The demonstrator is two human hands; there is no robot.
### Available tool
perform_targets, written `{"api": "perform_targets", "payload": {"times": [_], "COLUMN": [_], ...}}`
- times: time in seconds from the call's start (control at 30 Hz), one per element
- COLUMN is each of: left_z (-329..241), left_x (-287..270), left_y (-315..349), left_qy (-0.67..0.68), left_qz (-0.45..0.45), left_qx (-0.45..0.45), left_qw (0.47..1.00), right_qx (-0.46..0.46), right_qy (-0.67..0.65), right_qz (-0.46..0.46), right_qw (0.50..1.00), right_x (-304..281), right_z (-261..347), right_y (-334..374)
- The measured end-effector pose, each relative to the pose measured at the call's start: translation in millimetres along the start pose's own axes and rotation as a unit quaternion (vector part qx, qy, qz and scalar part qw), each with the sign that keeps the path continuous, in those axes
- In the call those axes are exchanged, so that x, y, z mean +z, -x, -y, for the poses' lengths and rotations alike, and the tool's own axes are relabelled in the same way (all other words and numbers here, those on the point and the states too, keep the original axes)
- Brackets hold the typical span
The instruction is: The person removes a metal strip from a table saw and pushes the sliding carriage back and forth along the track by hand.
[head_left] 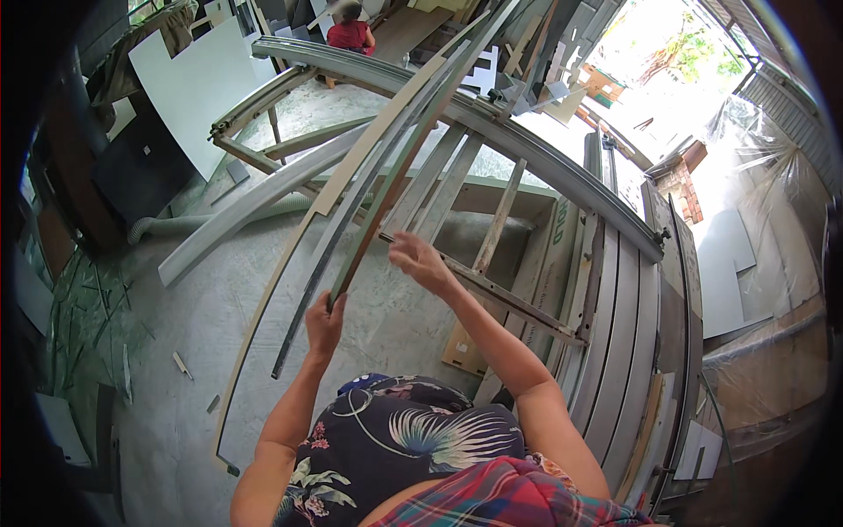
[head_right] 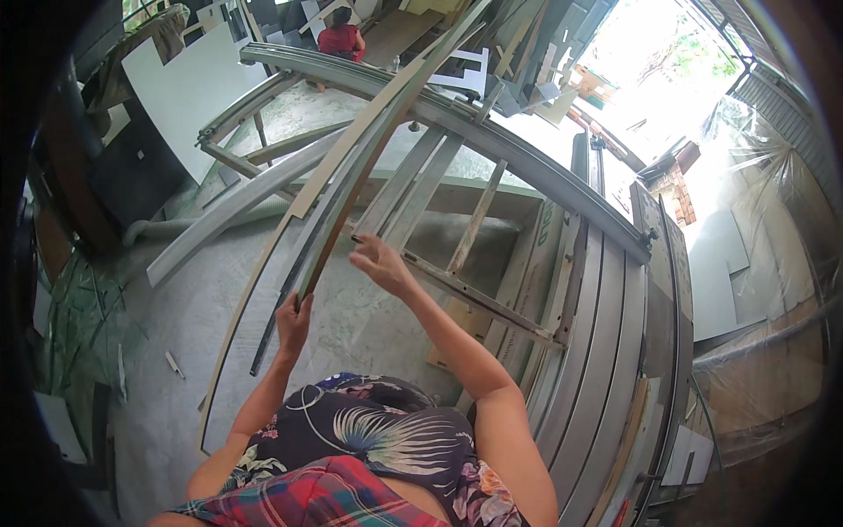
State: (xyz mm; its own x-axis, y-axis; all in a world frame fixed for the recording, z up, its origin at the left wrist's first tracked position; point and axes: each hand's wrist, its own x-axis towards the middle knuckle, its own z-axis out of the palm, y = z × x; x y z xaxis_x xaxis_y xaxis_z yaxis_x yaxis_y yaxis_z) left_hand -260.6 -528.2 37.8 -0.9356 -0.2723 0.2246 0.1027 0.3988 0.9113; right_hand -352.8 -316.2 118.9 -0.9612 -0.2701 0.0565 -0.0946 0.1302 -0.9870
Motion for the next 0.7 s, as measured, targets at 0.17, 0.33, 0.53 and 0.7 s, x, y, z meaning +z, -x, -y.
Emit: {"api": "perform_targets", "payload": {"times": [0.17, 0.33, 0.53, 0.7], "left_z": [37, 68, 84, 105], "left_x": [-40, -62, -69, -62], "left_y": [4, 3, -12, -17], "left_qy": [-0.097, -0.171, -0.229, -0.262], "left_qz": [-0.004, 0.011, 0.005, 0.013], "left_qx": [-0.005, -0.039, -0.029, -0.039], "left_qw": [0.995, 0.984, 0.973, 0.964], "right_qx": [0.090, 0.160, 0.202, 0.205], "right_qy": [0.085, 0.093, 0.065, 0.070], "right_qz": [0.101, 0.052, -0.014, -0.021], "right_qw": [0.987, 0.981, 0.977, 0.976], "right_x": [-11, -33, -40, -33], "right_z": [-42, -65, -94, -109], "right_y": [27, 54, 76, 83]}}
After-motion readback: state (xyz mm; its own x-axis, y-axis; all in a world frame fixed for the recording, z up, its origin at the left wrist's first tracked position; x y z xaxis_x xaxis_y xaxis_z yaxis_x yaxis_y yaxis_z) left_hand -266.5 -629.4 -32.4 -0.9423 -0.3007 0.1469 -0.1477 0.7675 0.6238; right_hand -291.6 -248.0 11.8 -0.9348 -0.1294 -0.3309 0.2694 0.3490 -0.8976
